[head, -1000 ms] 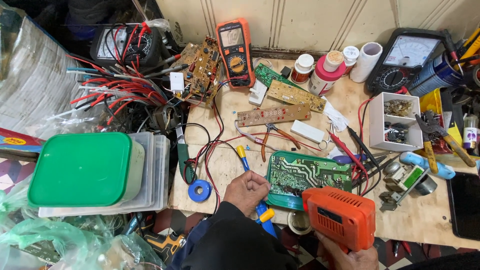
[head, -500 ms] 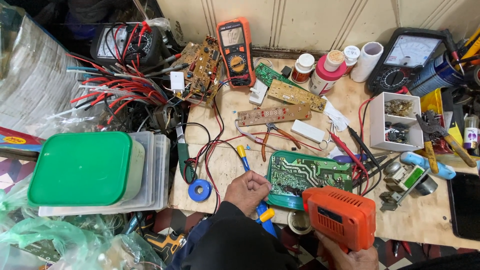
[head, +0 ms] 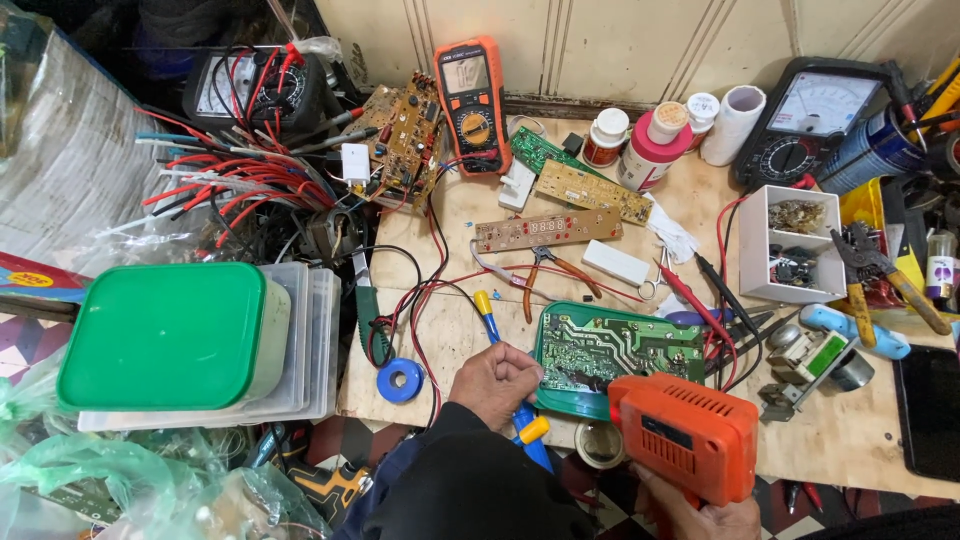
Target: Repairing and inspecting electronic circuit boards using a desoldering gun and manual manipulation.
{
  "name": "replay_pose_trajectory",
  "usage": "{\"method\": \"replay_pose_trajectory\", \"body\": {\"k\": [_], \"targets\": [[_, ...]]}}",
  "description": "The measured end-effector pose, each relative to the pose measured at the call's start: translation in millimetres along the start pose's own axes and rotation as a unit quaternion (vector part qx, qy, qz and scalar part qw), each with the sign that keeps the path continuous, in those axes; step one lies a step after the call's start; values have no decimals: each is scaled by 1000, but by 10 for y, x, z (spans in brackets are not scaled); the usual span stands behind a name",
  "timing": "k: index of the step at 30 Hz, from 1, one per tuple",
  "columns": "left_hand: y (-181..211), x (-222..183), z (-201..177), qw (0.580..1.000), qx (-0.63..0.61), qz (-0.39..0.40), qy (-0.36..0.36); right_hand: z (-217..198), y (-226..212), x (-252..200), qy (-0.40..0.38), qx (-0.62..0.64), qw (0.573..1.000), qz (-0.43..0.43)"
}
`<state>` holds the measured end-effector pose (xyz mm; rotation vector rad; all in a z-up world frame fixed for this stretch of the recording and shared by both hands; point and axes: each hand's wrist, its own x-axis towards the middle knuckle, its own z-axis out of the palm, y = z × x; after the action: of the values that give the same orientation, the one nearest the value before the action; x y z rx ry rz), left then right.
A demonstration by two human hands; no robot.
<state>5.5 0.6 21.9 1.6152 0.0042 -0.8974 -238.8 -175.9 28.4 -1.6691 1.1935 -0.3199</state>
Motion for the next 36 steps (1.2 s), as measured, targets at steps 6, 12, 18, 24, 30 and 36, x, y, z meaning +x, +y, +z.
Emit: {"method": "replay_pose_trajectory", "body": {"k": [6,12,18,24,30,36], "targets": [[-174,103,-22,997,-40,20,66,-7,-426,-92,5,116,993,-25],[-63,30,-112,986,-134,19,95,-49,-473,-62,28,211,976,-34],[-77,41,-147,976,-186,27,110,-103,-506,-37,-9,214,974,-67],[-59,11,-85,989,-128,24,66,-106,-448,-38,-4,170,985,-19],[-15,-26,-18,994,-101,25,21,-70,-428,-47,-42,189,981,-16],[-56,-6,-31,998,-67,9,20,-34,-492,-81,-26,150,988,27]]}}
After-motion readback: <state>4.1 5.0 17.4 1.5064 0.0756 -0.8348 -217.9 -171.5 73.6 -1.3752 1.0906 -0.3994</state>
